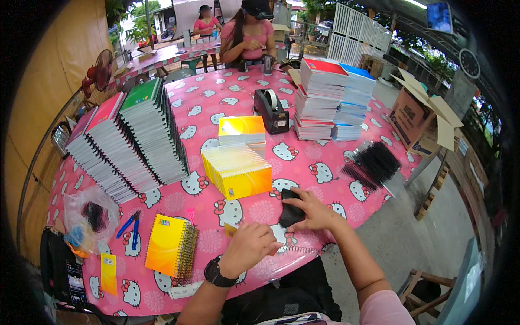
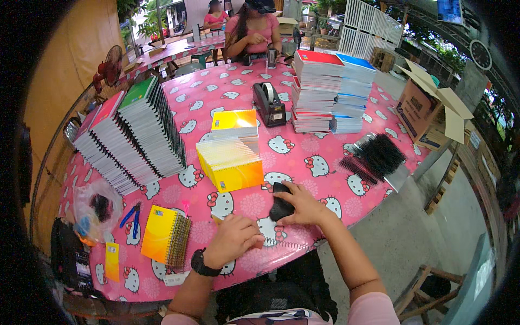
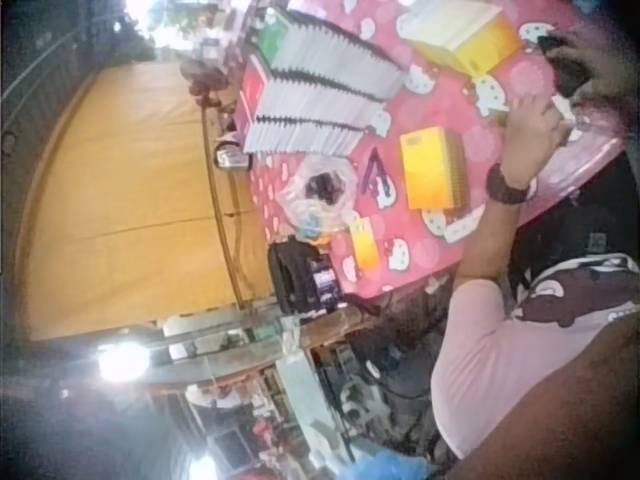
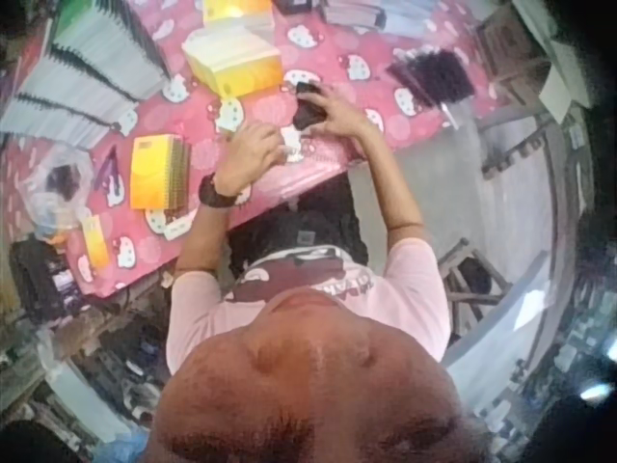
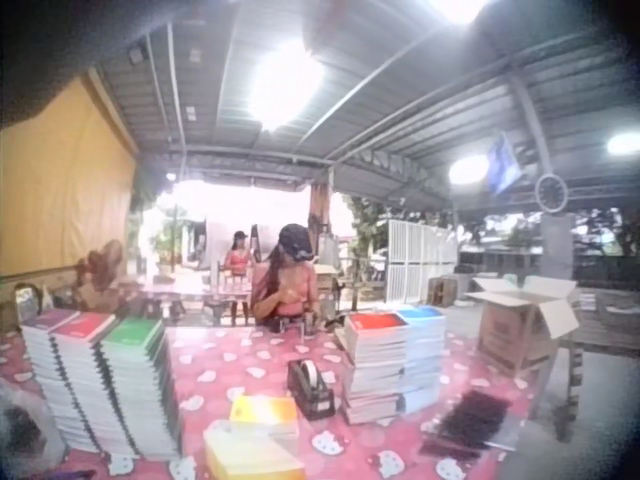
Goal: The person assembles notebooks by threading wire spirals through pre-punched holes in paper stacks and covers. The person repeatedly takes a small paper stack, aligns it with a cover, and manually threads a wire spiral through the holes.
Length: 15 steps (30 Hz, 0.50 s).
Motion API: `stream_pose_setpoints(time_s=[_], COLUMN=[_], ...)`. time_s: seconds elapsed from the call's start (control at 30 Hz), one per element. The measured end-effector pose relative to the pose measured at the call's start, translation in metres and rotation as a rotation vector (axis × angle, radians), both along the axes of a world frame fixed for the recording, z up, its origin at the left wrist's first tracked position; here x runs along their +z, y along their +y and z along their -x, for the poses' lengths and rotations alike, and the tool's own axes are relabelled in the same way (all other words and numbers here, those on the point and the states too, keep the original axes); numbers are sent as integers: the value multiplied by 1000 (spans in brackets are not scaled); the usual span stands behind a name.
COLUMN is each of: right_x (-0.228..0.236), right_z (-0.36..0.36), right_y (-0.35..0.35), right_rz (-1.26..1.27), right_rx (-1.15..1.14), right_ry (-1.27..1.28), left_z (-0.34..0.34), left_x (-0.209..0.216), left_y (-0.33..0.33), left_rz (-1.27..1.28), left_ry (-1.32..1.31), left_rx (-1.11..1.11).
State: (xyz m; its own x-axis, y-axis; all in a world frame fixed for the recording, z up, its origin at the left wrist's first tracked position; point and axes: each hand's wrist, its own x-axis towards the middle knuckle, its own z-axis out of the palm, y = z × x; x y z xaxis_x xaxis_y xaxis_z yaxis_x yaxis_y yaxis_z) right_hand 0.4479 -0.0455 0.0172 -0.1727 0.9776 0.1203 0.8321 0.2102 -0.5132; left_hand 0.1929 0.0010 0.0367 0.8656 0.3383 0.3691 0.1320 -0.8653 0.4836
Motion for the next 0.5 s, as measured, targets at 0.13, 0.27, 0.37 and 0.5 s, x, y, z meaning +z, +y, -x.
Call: stream_pose_setpoints(time_s=[0.13,0.27,0.37,0.5], right_x=[-11,-19,-17,-21], right_z=[-4,13,19,22], right_y=[5,10,7,2], right_rz=[-5,-75,-92,-158], right_rx=[-15,-101,-128,-116], right_ry=[-46,-26,-50,-22], left_z=[-4,2,0,1], left_x=[14,3,12,-2], left_y=[-5,1,-2,4], left_rz=[16,12,54,24], left_ry=[-184,-94,-102,-86], left_rx=[-1,-44,9,-66])
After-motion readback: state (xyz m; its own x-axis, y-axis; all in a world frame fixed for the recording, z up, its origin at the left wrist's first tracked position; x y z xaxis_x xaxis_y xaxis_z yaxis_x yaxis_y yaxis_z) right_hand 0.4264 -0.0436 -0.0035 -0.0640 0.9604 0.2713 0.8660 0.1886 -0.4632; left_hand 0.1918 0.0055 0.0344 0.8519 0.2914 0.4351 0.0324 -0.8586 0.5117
